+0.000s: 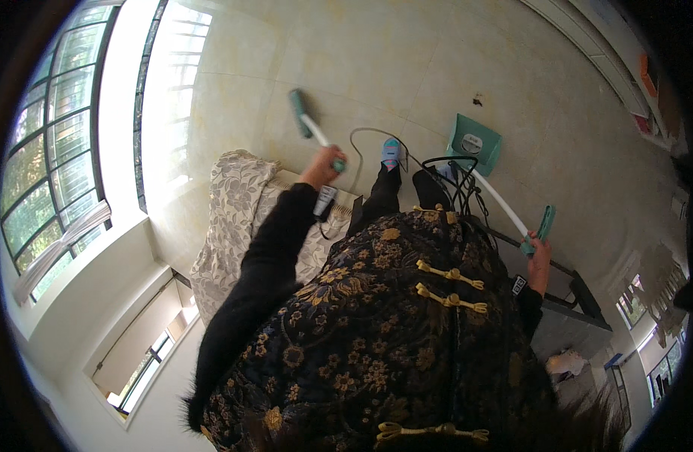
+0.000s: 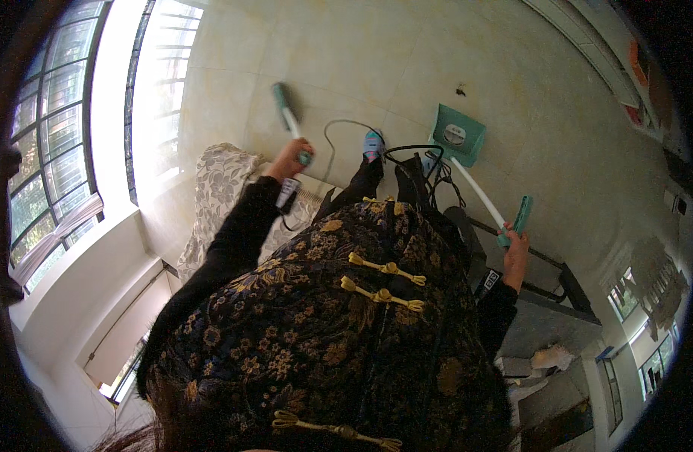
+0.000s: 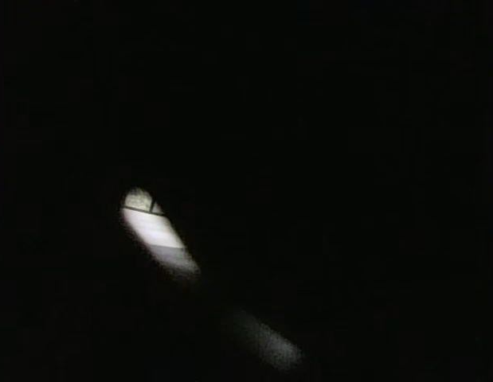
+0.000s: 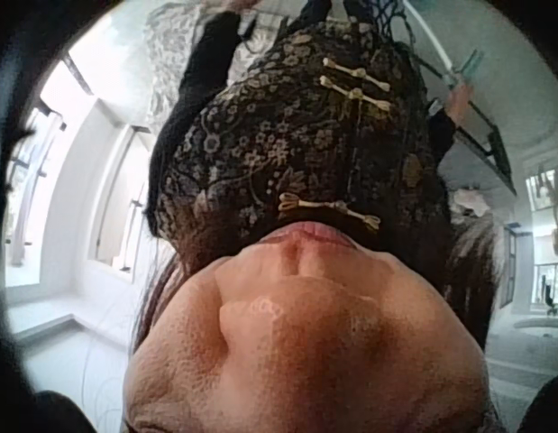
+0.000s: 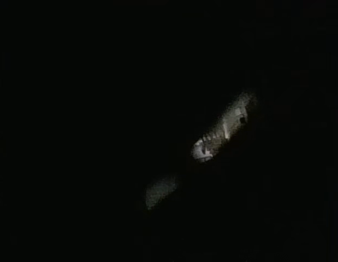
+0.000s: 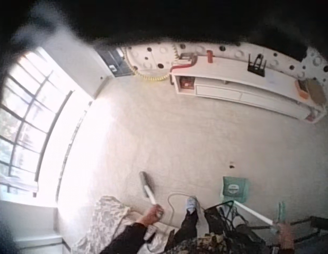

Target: The person sweeps a tiled floor with a broom and dustpan, gathering debris into the dustpan. They move around furniture and a sofa, then sweep a staircase while holding the broom and dustpan.

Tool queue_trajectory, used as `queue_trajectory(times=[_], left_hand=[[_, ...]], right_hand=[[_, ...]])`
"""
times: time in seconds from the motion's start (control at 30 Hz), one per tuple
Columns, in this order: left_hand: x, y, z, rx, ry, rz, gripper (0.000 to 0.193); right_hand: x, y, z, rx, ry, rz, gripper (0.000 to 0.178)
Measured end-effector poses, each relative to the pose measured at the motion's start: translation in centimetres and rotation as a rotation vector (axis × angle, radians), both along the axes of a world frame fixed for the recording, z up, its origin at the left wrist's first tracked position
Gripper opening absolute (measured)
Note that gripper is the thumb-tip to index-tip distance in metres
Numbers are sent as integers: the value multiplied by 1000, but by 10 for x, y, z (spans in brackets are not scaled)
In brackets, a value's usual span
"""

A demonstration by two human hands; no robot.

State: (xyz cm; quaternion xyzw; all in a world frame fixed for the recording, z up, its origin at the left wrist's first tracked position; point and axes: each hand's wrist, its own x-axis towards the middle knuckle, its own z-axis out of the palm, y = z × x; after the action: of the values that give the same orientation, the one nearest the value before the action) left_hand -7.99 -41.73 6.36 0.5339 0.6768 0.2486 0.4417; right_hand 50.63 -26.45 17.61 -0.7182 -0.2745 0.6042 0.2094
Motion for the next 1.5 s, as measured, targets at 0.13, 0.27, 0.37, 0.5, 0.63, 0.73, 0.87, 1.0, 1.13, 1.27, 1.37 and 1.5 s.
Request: queue_trajectory(times=[0.13, 0.27, 0.37, 0.5, 0.63, 0.73, 0.87, 1.0, 1.13, 1.27, 1.37, 1.5], left_hand=[[100, 49, 22, -551, -1457, 982, 16], [97, 91, 67, -642, -1361, 949, 25], [67, 89, 99, -652, -1504, 948, 13], [27, 51, 120, -528, -1905, 1098, 11], [-9, -7, 105, -389, -1804, 1176, 6], [-50, -41, 68, -399, -1840, 1329, 8], [-136, -67, 16, -353, -1875, 1583, 12], [-174, -53, -12, -52, -1808, 1582, 14], [-108, -1, -19, -270, -1557, 1284, 16], [1, 54, -17, -576, -1411, 1095, 24], [54, 89, -13, -748, -1506, 1138, 32], [48, 118, 2, -696, -1790, 616, 20]], right_hand=[[-24, -3, 16, 1, 14, 25, 16], [-47, -5, 40, -31, -225, 31, 24], [-56, 1, 45, -79, -268, 73, 30], [-59, 11, 35, -36, -124, 75, 20], [-64, 15, 28, -44, -182, 116, 11], [-66, 11, 32, 7, -225, 120, 10], [-62, 0, 41, 18, -174, 34, 12], [-58, -11, 41, 48, -96, -48, 16], [-57, -17, 41, 61, -26, -151, 13], [-56, -15, 46, 41, -88, -96, 15], [-55, -10, 49, 56, -86, -57, 17], [-59, -5, 53, 17, -181, -86, 23]])
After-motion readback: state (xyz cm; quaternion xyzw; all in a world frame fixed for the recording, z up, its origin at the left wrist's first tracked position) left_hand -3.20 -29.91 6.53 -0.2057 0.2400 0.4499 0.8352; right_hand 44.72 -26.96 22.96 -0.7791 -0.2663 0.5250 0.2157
